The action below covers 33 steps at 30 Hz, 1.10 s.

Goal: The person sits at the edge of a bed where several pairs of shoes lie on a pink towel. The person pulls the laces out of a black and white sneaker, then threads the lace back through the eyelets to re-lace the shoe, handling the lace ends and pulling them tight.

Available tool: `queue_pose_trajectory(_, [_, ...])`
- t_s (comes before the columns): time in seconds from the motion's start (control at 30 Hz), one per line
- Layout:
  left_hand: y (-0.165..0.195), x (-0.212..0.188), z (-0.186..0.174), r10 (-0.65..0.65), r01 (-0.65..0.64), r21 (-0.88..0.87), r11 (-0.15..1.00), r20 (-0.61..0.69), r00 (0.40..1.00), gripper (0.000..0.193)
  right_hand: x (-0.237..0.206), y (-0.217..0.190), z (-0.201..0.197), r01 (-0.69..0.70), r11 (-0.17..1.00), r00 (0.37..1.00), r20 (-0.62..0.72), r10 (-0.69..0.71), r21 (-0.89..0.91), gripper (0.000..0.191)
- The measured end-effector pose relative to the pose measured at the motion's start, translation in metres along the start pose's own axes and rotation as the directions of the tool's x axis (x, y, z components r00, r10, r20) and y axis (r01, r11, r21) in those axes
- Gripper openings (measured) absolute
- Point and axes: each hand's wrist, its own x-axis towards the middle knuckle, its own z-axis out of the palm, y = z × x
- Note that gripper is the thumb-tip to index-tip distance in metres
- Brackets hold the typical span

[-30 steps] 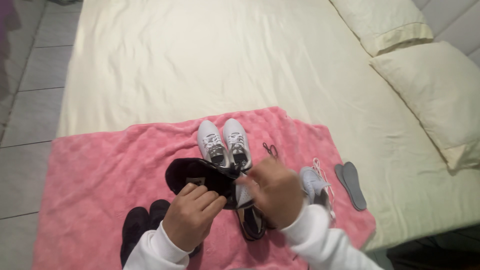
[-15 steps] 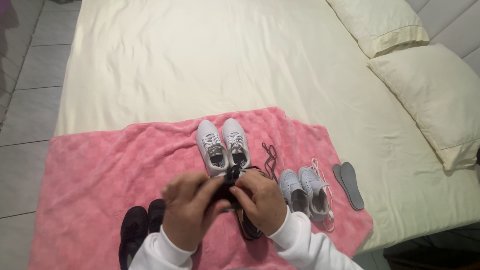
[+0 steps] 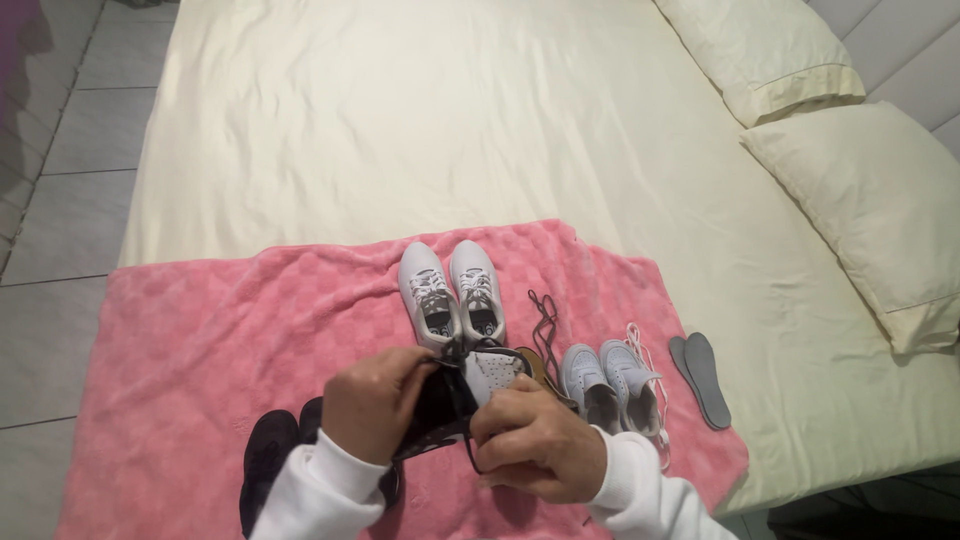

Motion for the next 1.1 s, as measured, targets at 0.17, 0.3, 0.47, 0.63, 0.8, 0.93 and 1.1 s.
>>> queue_pose_trajectory(0.17, [0.014, 0.001, 0.004, 0.194, -0.185, 0.197, 0.963, -0.023, 0.981, 0.019, 0.009, 0.008, 0.016, -0.510, 0.854, 0.836, -0.173, 0.520, 0.102, 0.019])
queue_pose_trajectory(0.3, [0.018, 0.004, 0.003, 0.350, -0.326, 0.251, 0.911, -0.054, 0.935, 0.027, 0.021, 0.015, 0.031, -0.685, 0.719, 0.633, -0.390, 0.669, 0.121, 0.026])
queue_pose_trajectory(0.47, [0.015, 0.004, 0.006, 0.310, -0.288, 0.260, 0.922, -0.047, 0.950, 0.021, 0.016, 0.018, 0.037, -0.572, 0.781, 0.684, -0.380, 0.623, 0.251, 0.012])
queue_pose_trajectory(0.63, [0.001, 0.012, 0.008, 0.157, -0.133, 0.221, 0.966, -0.097, 0.983, 0.008, -0.012, 0.011, 0.033, -0.169, 0.958, 0.985, 0.022, 0.169, 0.230, 0.005])
queue_pose_trajectory(0.8, [-0.009, 0.017, 0.007, 0.160, -0.136, 0.180, 0.974, -0.127, 0.979, 0.008, -0.022, -0.001, 0.037, -0.046, 0.999, 0.939, 0.341, 0.052, -0.025, 0.019])
queue_pose_trajectory(0.93, [-0.003, 0.015, 0.010, 0.188, -0.166, 0.223, 0.961, -0.081, 0.979, 0.011, -0.007, -0.003, 0.035, -0.281, 0.878, 0.951, 0.011, 0.310, -0.388, 0.010])
queue_pose_trajectory(1.1, [0.008, 0.011, 0.010, 0.224, -0.213, 0.295, 0.932, -0.003, 0.975, 0.012, 0.027, 0.000, 0.036, -0.664, 0.744, 0.663, -0.519, 0.540, -0.074, 0.021])
